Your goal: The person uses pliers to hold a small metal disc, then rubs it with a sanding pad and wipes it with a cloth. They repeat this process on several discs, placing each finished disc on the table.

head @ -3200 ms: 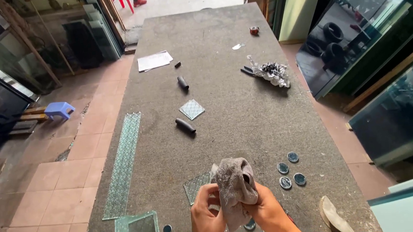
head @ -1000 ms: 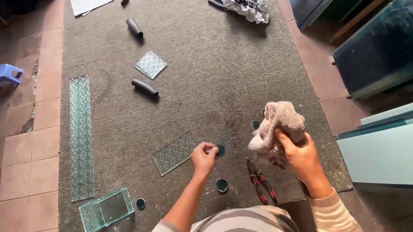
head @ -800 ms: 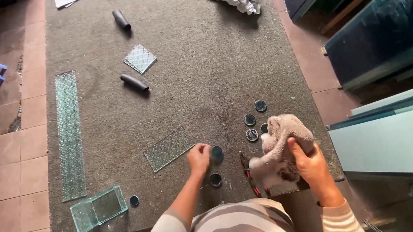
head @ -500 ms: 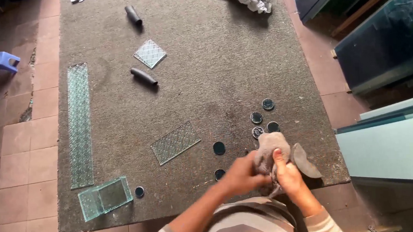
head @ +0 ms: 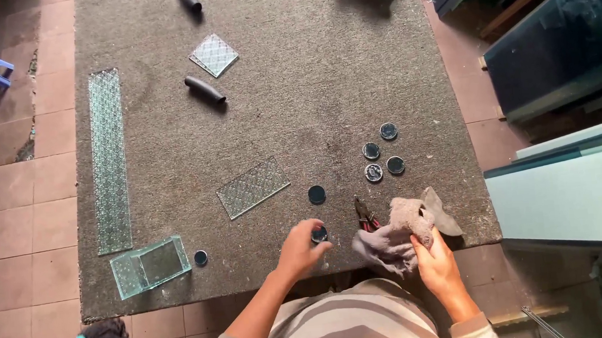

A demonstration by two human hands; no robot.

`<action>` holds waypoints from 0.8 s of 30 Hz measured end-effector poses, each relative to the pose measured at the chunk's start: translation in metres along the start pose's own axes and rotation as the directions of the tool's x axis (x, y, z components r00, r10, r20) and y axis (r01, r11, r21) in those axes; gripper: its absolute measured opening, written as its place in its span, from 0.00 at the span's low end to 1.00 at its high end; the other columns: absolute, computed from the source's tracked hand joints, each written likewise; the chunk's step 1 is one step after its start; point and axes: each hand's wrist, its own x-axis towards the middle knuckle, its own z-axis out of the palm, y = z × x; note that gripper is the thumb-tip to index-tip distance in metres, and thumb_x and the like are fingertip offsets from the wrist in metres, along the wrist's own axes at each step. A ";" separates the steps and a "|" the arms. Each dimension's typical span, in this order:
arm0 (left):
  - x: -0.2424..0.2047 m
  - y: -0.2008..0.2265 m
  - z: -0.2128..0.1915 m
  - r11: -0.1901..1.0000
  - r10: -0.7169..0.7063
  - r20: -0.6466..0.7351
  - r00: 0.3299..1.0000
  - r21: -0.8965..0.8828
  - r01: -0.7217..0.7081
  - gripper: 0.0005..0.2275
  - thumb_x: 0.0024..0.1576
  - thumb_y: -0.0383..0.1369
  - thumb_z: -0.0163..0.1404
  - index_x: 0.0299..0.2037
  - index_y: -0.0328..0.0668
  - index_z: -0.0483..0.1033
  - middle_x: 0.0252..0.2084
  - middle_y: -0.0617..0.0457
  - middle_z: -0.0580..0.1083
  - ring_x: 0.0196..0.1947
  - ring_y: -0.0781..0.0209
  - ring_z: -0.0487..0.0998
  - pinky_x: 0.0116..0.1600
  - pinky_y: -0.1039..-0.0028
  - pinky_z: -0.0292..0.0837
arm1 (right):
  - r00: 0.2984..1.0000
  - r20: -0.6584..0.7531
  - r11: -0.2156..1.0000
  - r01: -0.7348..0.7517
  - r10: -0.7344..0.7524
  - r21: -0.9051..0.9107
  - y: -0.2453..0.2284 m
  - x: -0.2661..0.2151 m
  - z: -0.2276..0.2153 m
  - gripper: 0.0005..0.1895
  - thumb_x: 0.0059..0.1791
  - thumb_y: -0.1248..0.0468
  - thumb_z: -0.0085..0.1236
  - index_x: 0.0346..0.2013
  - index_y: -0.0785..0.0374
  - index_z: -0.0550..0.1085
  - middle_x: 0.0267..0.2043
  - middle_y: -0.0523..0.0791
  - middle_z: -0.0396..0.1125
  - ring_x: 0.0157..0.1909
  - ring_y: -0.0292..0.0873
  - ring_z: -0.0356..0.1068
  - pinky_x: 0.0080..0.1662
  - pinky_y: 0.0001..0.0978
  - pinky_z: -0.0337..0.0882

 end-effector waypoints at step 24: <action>-0.042 0.097 -0.044 0.882 0.470 -0.431 0.770 0.232 -0.409 0.28 0.46 0.30 0.60 0.60 0.33 0.75 0.54 0.41 0.77 0.60 0.39 0.72 0.66 0.48 0.67 | 0.788 0.571 0.752 -0.228 -0.232 0.619 -0.065 0.008 0.098 0.30 0.46 0.66 0.71 0.63 0.70 0.77 0.54 0.53 0.79 0.51 0.45 0.76 0.54 0.39 0.76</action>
